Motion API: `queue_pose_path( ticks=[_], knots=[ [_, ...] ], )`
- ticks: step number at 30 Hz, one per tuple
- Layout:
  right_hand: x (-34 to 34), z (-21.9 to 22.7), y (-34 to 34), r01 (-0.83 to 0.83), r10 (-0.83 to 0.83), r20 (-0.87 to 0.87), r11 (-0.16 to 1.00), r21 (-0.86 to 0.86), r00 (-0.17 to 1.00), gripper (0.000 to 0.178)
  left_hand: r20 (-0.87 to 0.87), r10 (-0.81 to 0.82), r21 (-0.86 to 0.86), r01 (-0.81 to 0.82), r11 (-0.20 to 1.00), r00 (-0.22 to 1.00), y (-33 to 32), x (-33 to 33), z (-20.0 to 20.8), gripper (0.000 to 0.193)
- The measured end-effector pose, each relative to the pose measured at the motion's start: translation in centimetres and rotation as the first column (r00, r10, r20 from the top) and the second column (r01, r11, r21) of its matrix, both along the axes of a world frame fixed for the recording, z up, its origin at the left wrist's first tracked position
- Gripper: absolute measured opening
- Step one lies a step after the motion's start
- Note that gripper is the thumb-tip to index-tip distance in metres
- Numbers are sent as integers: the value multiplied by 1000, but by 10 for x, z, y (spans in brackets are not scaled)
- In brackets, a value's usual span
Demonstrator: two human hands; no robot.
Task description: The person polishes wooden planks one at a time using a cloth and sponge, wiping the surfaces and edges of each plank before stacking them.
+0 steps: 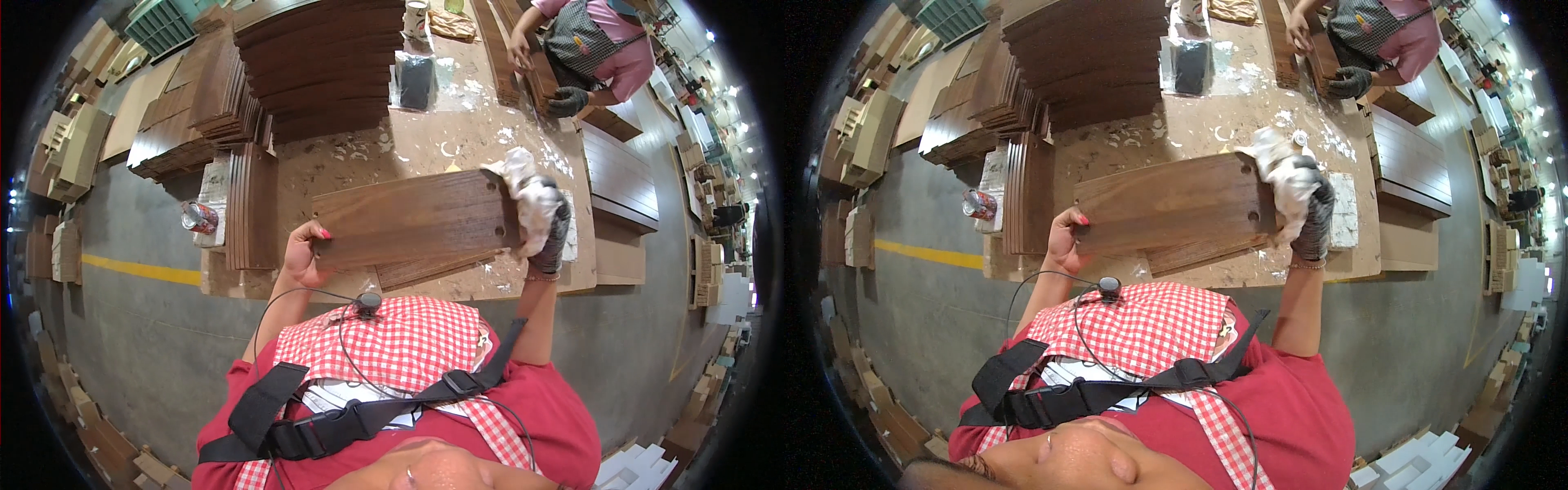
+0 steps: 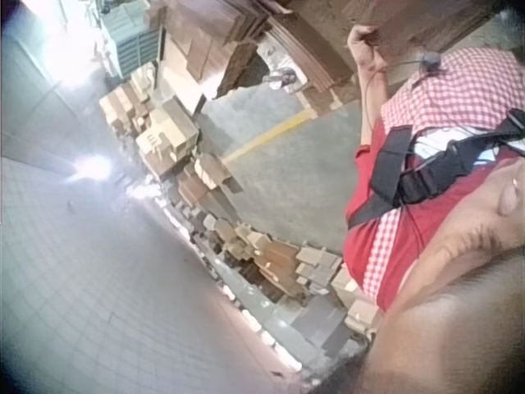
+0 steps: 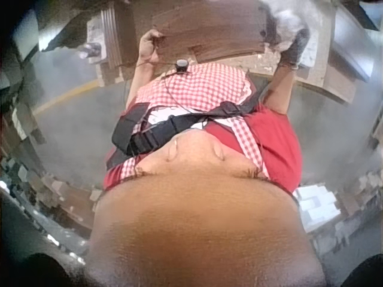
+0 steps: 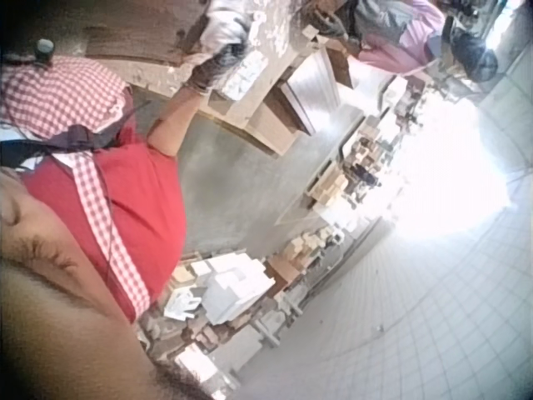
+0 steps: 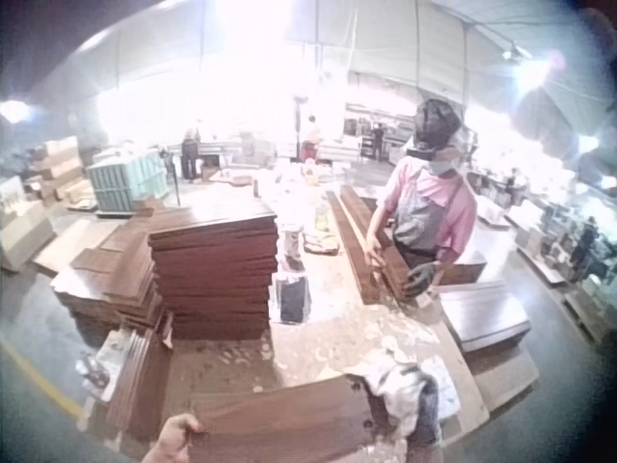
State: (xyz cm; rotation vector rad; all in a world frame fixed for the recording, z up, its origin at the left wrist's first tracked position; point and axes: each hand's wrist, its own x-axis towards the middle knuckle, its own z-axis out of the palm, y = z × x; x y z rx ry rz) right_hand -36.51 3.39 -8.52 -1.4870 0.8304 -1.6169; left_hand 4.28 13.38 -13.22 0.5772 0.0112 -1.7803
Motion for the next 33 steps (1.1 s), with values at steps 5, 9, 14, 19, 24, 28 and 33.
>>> queue_pose_path(
  ticks=[5, 9, 14, 19, 24, 28, 33],
  knots=[
    [-8, 21, -8, 216, -216, 17, 976, -17, 976, 37, 488, -31, -98, 90, 991, 872, 6, -4, -7, 8],
    [60, 40, 13, -109, 82, 145, 975, 192, 986, 36, 558, 102, -34, -99, 994, 823, 5, -40, 2, 23],
    [138, -43, 26, -203, 238, -123, 948, 246, 964, 35, 517, -15, -27, 34, 999, 856, -7, -53, 8, 28],
    [199, -74, 50, -362, 188, -845, 932, -7, 501, 45, 572, 71, -44, -56, 997, 817, 2, -62, -10, 56],
    [200, -87, 56, -278, 93, -967, 960, 24, 238, 47, 720, -19, -57, 87, 995, 694, 7, -59, -15, 61],
    [156, -119, 39, -104, 12, -941, 994, -25, 339, 48, 905, -40, 0, 93, 996, 423, 15, -54, -26, 65],
    [101, -147, 14, 126, -103, -969, 989, -76, 223, 39, 811, -98, 148, -39, 988, 577, 15, -52, -39, 71]
  ],
)
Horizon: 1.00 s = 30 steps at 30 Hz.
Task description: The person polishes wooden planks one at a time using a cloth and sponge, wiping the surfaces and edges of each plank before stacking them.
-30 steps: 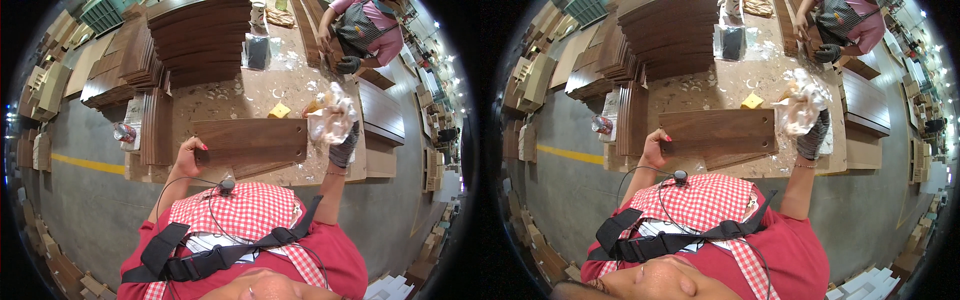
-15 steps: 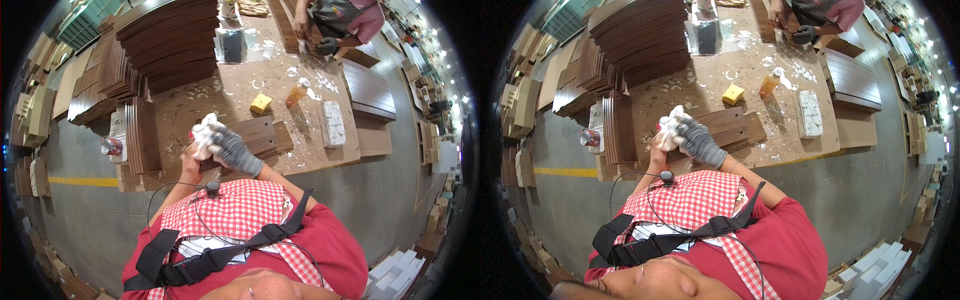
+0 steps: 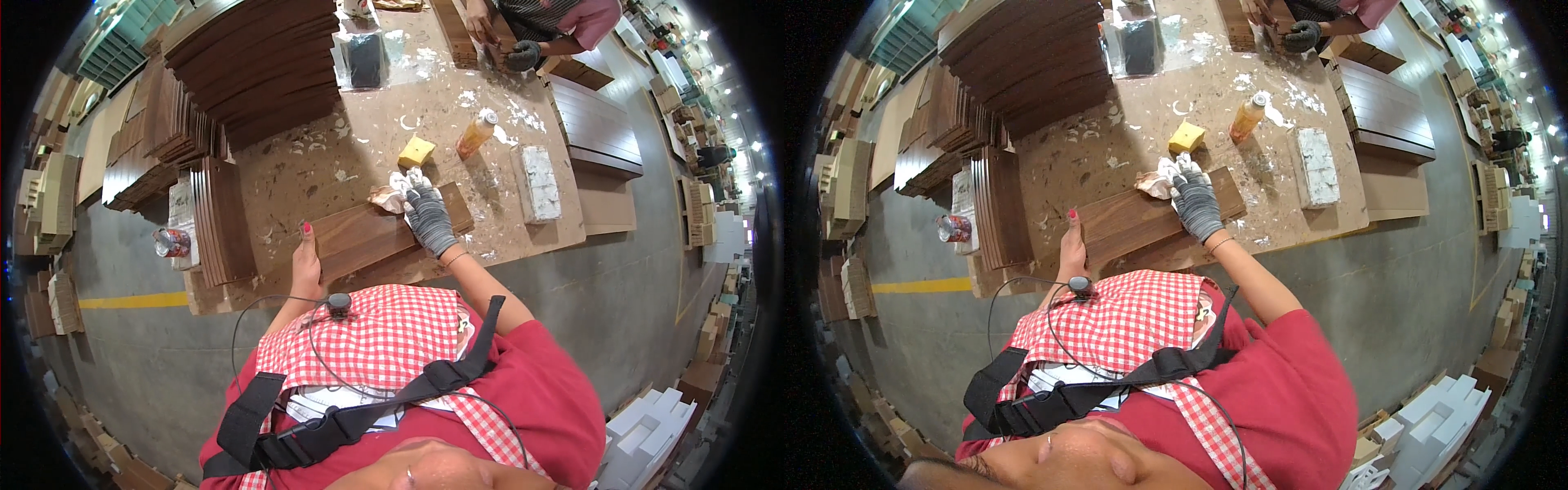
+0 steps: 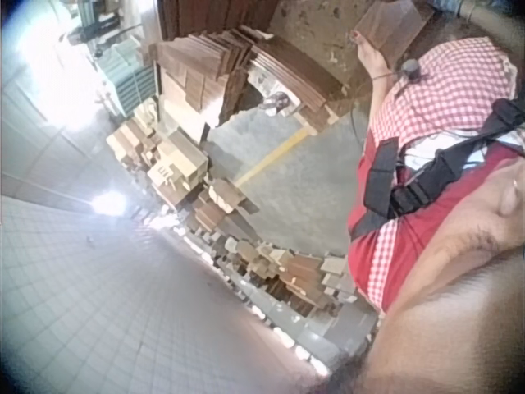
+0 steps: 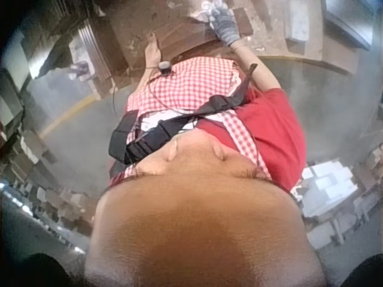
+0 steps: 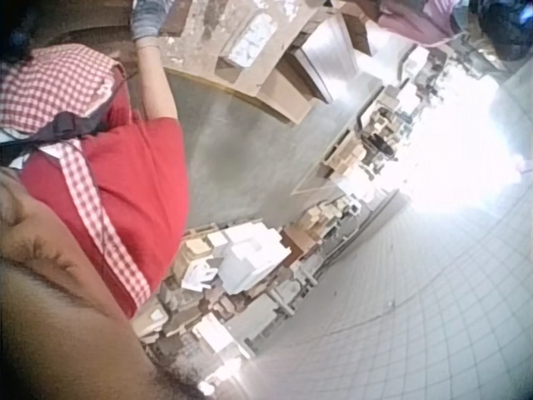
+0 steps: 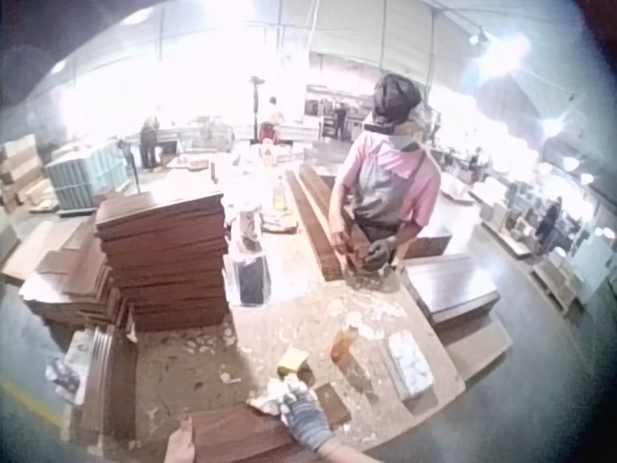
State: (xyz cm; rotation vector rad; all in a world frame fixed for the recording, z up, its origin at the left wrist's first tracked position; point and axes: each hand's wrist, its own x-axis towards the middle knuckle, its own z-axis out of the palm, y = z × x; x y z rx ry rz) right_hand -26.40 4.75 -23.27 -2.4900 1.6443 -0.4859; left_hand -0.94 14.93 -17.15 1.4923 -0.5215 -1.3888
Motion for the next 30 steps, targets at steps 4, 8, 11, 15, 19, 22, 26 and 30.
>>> queue_pose_path(
  ticks=[4, 8, 11, 15, 19, 22, 26, 30],
  knots=[
    [42, 5, 12, -149, 147, 174, 989, -1, 974, 39, -48, -31, 28, 33, 999, 998, -11, -1, 0, 82],
    [111, 53, 43, -487, 490, 107, 872, -55, 865, 44, -436, -37, -69, 8, 998, 899, -13, 0, 15, 84],
    [101, 46, 51, -638, 650, 199, 759, -128, 734, 47, -718, -61, -48, 38, 998, 694, -19, 9, 11, 81],
    [50, -9, 48, -289, 219, 404, 950, 118, 888, 39, -374, -84, -64, 65, 996, 923, -17, 15, -24, 51],
    [-28, -12, 37, 53, -17, 221, 986, -155, 975, 29, -233, -33, -65, 18, 998, 972, -9, 4, 5, 35],
    [-65, -11, 18, 180, -210, 595, 977, 111, 775, 28, 107, -113, -144, 128, 981, 988, -10, 5, 9, 32],
    [-75, 36, 2, 410, -289, 824, 909, 76, 488, 26, 214, -218, -401, 289, 869, 952, -10, 6, 18, 20],
    [-58, 77, 2, 161, -153, 842, 984, 79, 517, 31, 447, -271, -450, 476, 756, 853, -8, 4, 49, 20]
  ],
)
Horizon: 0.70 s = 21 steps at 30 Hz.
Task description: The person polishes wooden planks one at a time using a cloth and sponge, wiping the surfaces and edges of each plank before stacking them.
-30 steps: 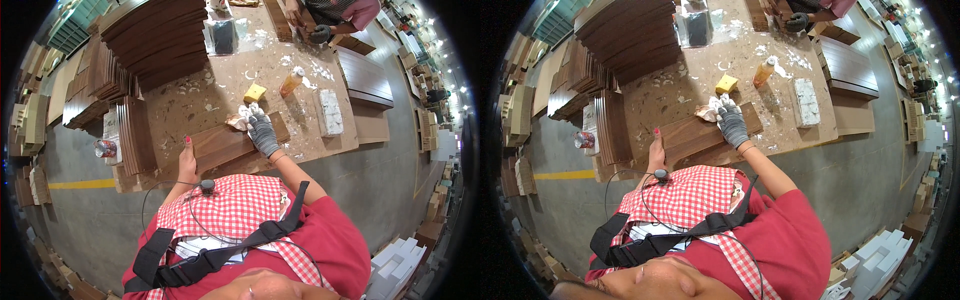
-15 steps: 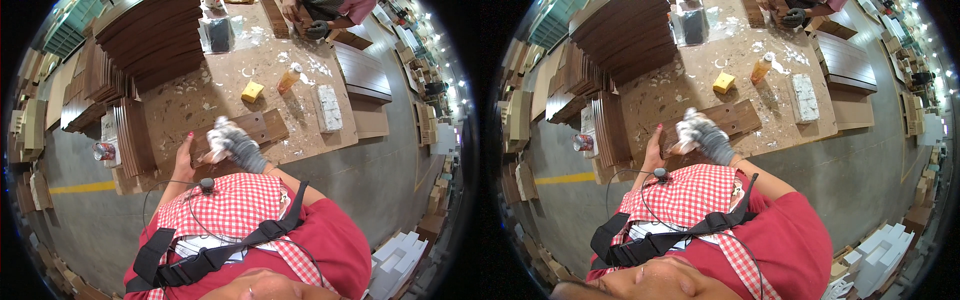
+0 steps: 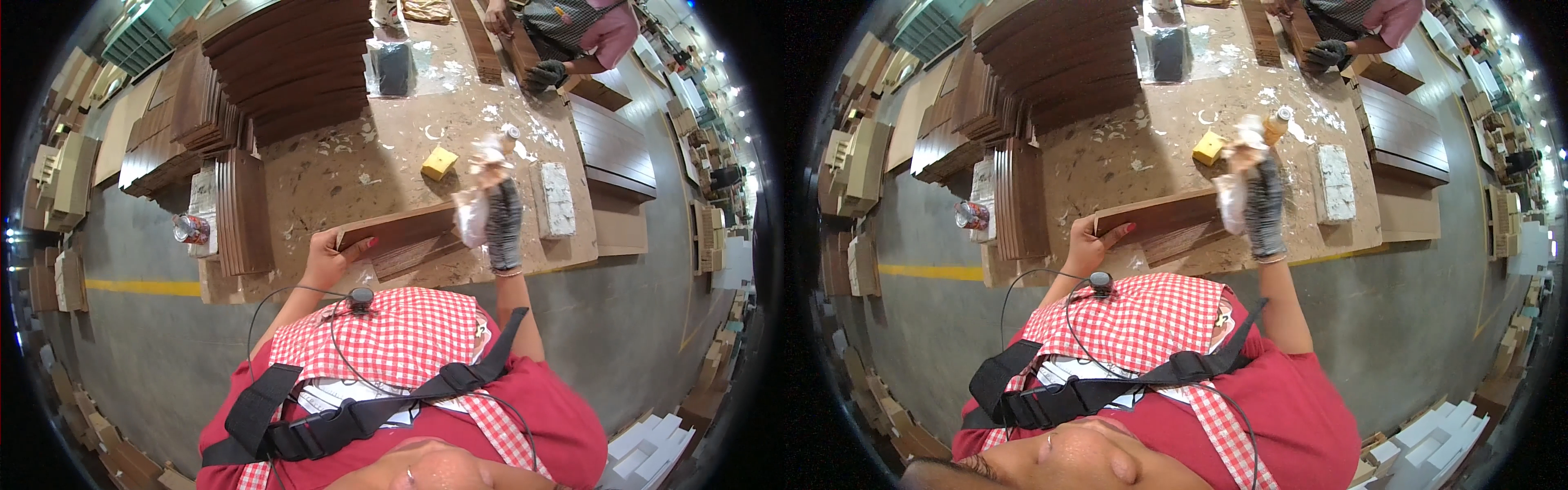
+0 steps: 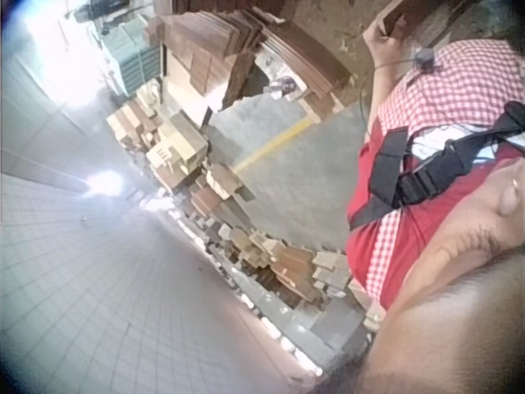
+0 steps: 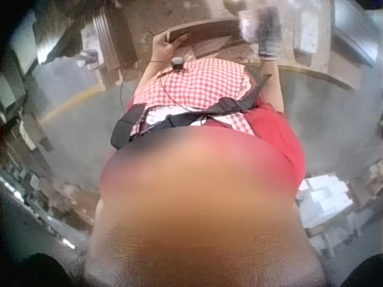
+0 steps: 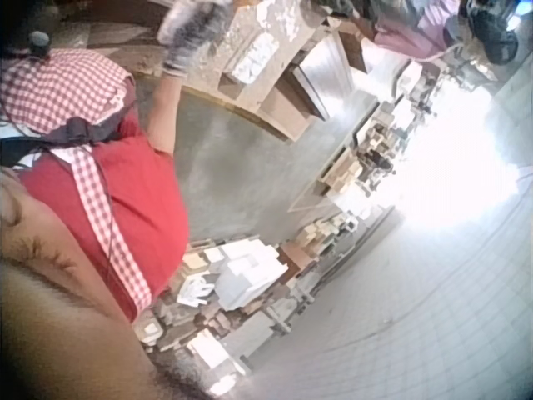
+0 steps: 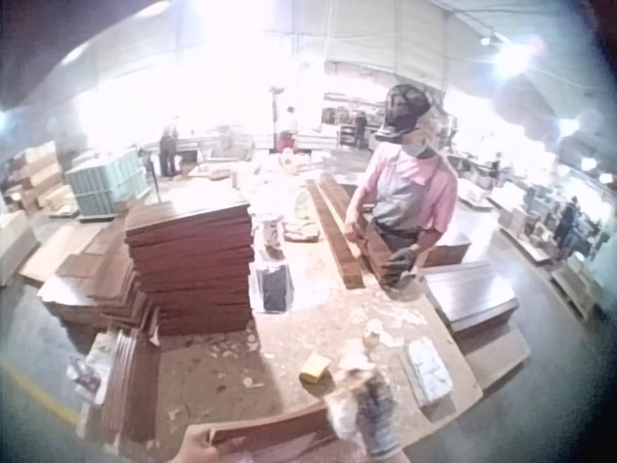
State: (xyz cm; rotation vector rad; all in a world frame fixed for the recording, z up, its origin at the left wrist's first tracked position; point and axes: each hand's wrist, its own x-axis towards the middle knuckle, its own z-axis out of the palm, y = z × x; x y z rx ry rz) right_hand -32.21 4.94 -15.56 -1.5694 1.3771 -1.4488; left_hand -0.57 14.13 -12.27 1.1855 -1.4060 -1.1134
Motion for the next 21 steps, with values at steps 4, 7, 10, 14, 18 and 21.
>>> queue_pose_path(
  ticks=[4, 7, 10, 14, 18, 21],
  knots=[
    [101, 81, 32, -518, 517, 252, 853, -65, 818, 34, 219, -1, -116, 27, 993, 976, -6, -3, 11, 21],
    [136, 76, 46, -503, 341, -504, 833, -229, 794, 32, 500, 88, -315, 85, 945, 862, -11, 5, 5, 30],
    [144, 74, 46, -442, 288, -539, 879, -180, 792, 34, 427, 70, -308, 72, 949, 902, -13, 8, -8, 37],
    [155, 97, 45, -513, 349, -527, 834, -204, 775, 35, 430, 110, -311, 33, 950, 896, -18, 9, -15, 51],
    [157, 103, 43, -542, 380, -573, 829, -138, 726, 34, 493, 107, -314, 62, 947, 864, -19, 10, -15, 55],
    [154, 83, 47, -446, 257, -547, 860, -246, 797, 31, 81, 36, -139, -25, 990, 996, -8, 11, -39, 36]
  ],
)
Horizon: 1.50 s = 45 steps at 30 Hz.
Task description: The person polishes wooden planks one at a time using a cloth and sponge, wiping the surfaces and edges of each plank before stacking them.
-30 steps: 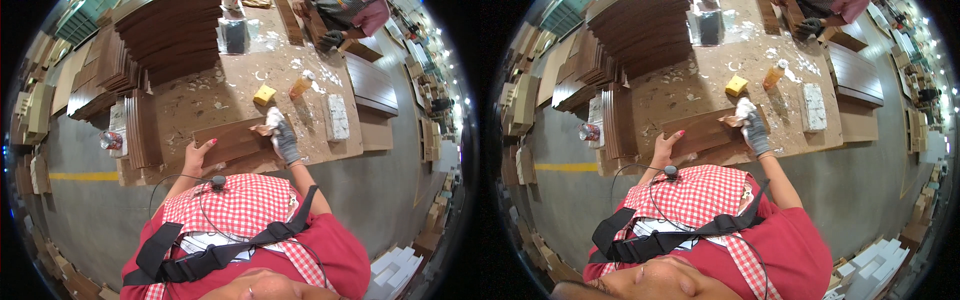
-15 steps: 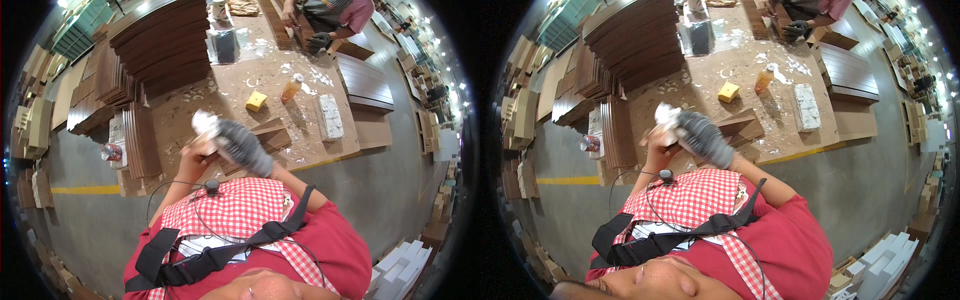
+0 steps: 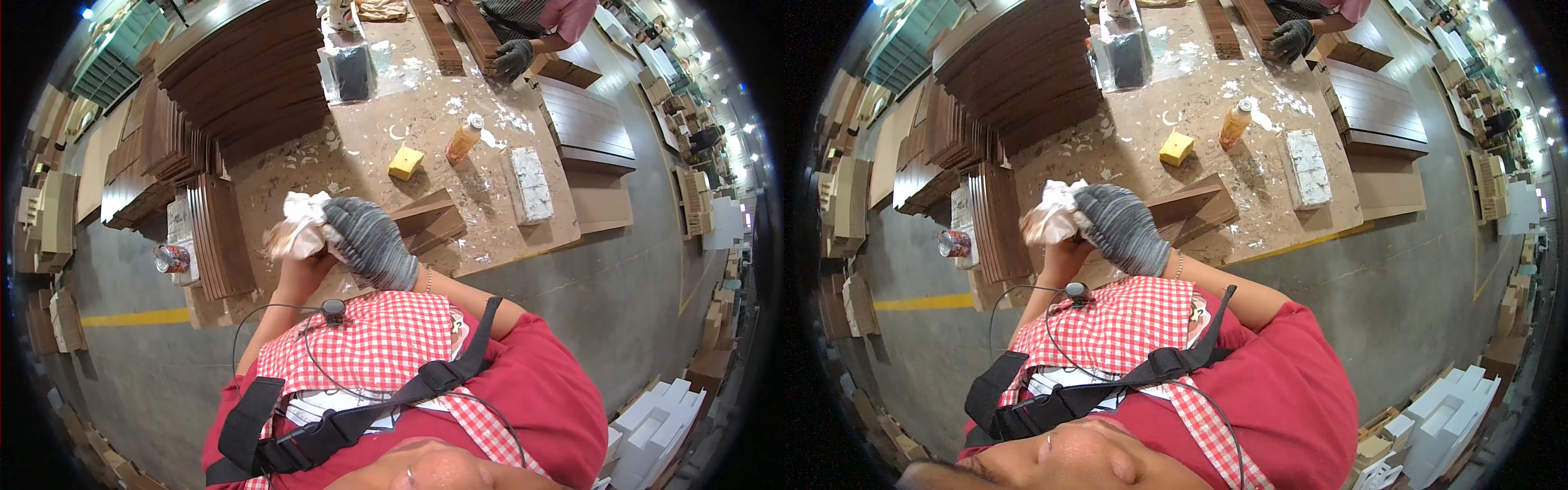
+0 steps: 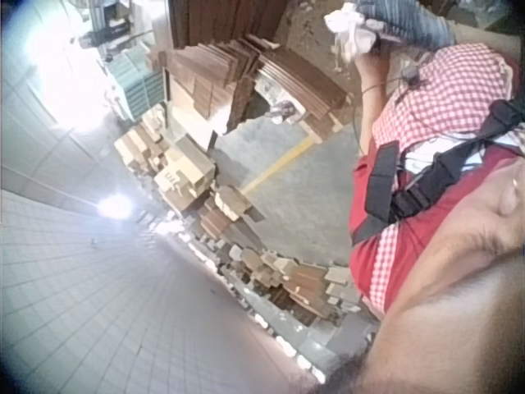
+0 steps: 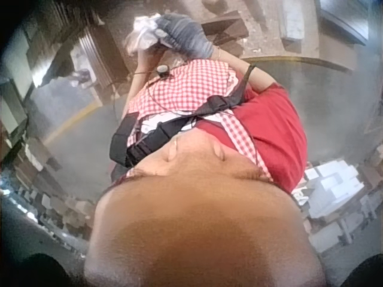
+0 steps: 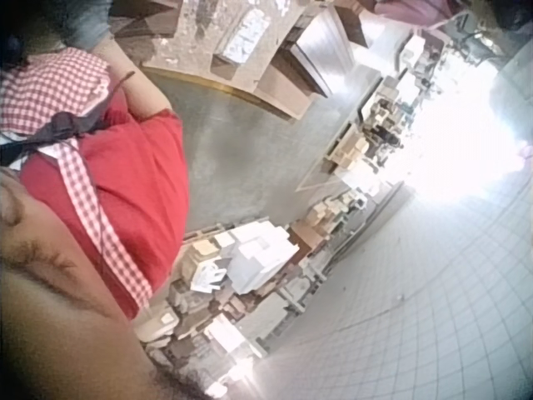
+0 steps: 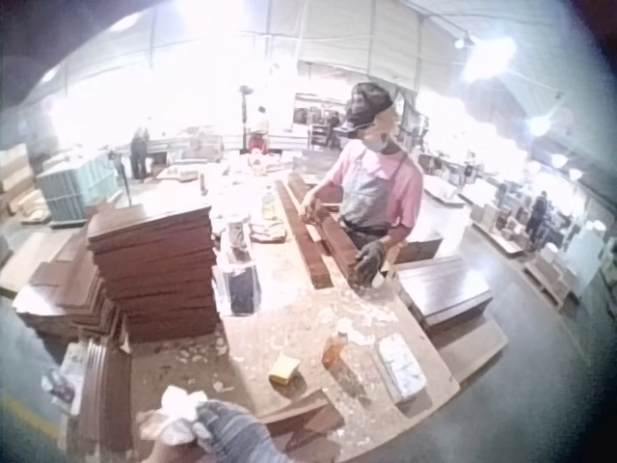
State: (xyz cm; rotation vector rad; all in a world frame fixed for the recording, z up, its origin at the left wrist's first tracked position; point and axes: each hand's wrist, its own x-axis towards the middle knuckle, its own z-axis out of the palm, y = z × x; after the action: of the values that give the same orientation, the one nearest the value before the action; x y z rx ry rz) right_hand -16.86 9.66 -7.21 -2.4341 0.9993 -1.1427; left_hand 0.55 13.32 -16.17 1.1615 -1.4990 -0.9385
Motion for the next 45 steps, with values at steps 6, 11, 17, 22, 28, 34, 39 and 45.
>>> queue_pose_path(
  ticks=[6, 11, 17, 22, 28, 34, 39, 45],
  knots=[
    [-62, -60, -12, 300, -298, 31, 946, -127, 954, 25, 292, 10, -104, 21, 994, 956, -2, -14, 56, 26],
    [-141, -144, -42, 436, -440, -112, 898, -59, 891, 33, 243, 40, -115, -12, 993, 969, 7, -11, 57, 22],
    [-182, -161, -29, 600, -598, -130, 799, -29, 791, 33, 112, 165, -145, -148, 978, 980, 21, 25, 77, 22],
    [-154, -158, -7, 558, -558, -63, 804, 205, 827, 33, 160, 500, -331, -431, 839, 851, 74, 116, 158, 20],
    [-128, -141, -20, 434, -437, 1, 893, 120, 900, 27, 273, 935, -677, -645, 353, 225, 112, 196, 237, 25],
    [-125, -135, -26, 377, -414, 51, 868, 323, 909, 27, 344, 886, -809, -380, 448, 312, 8, 250, 249, 21],
    [-127, -140, -18, 314, -356, 107, 905, 285, 928, 33, 430, 852, -792, -328, 515, 300, -85, 275, 220, 25],
    [-122, -130, -9, 280, -366, 185, 885, 372, 912, 27, 513, 840, -857, 43, 514, 177, -156, 311, 173, 41]
  ],
)
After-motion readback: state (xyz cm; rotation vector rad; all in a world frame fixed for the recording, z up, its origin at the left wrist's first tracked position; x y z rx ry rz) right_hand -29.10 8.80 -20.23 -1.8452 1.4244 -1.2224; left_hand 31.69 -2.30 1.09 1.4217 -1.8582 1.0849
